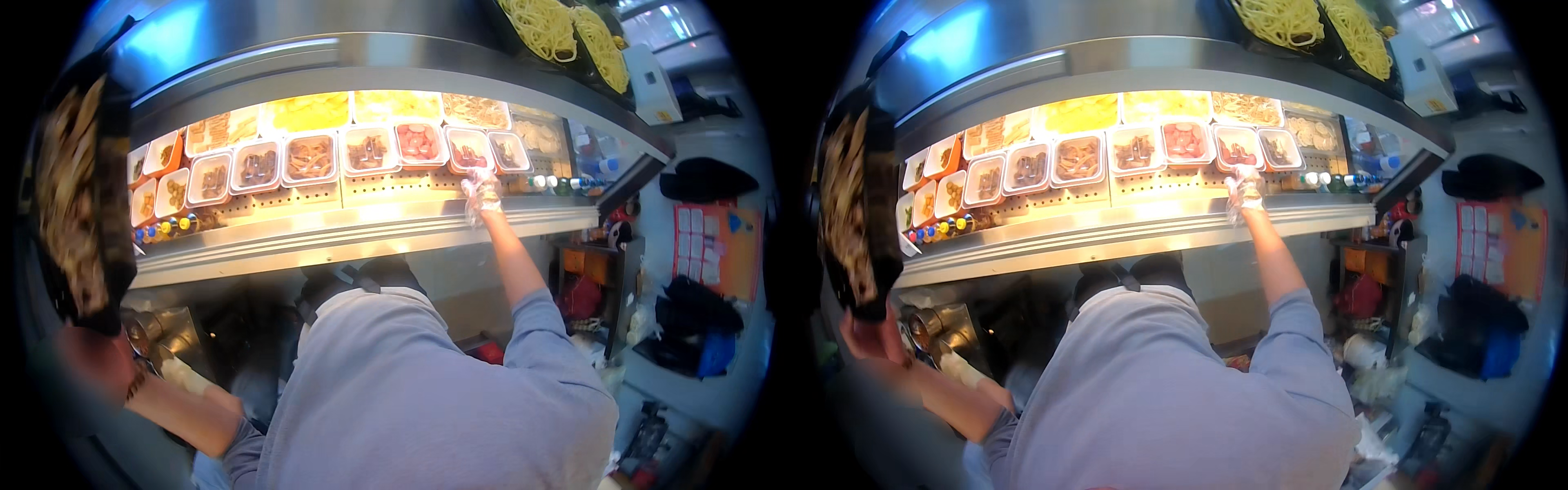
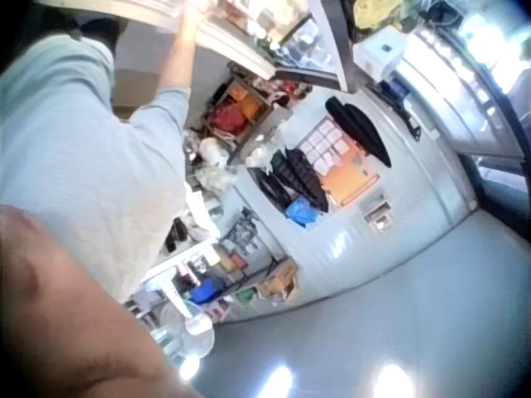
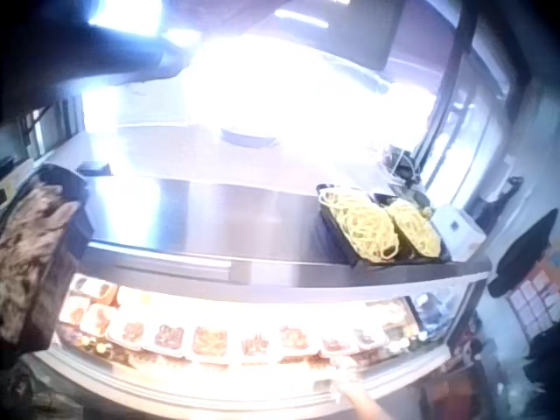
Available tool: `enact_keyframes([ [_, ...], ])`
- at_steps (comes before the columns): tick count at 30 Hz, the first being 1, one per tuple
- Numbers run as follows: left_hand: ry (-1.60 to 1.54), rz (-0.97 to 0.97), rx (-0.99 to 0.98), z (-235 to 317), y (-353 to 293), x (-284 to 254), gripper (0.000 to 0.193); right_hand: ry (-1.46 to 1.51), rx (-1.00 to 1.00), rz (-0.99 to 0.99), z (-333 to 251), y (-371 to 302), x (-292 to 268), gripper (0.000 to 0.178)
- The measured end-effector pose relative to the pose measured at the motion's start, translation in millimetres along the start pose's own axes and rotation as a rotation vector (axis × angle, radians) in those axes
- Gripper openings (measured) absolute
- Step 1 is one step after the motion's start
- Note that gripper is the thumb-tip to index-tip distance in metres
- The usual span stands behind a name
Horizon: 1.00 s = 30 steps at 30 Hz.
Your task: The person opens a plastic bag of food, places it in a container, and then assembles a meal by adding various ingredients from a refrigerated display case into a black tray. They then add noodles from a large bowl to the tray.
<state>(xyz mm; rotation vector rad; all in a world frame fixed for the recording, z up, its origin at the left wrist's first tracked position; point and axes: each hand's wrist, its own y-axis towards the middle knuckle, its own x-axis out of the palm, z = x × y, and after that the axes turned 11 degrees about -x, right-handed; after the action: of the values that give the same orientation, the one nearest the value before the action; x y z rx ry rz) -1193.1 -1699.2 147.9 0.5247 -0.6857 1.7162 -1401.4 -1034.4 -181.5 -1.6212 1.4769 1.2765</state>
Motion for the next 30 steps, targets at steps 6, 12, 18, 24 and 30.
enact_keyframes([
  [6,-0.074,0.188,0.037,-69.5,-137.1,4.6,0.064,-0.194,-0.362,-0.466,122.8,47.9,34.6,0.02],
  [12,-0.115,0.462,0.002,-223.4,-157.8,74.7,0.07,0.13,-0.502,-0.126,122.3,58.6,5.4,0.016],
  [18,-0.26,0.49,-0.16,-353.4,-82.1,100.9,0.078,0.159,-0.647,-0.192,55.9,91.1,34.2,0.023],
  [24,-0.255,0.34,-0.354,-402.9,-14.7,111.0,0.069,0.172,-0.664,-0.263,-9.9,98.6,70.9,0.013],
  [30,-0.221,0.308,-0.382,-425.2,4.4,114.0,0.066,0.2,-0.622,-0.266,-8.9,96.8,31.1,0.021],
])
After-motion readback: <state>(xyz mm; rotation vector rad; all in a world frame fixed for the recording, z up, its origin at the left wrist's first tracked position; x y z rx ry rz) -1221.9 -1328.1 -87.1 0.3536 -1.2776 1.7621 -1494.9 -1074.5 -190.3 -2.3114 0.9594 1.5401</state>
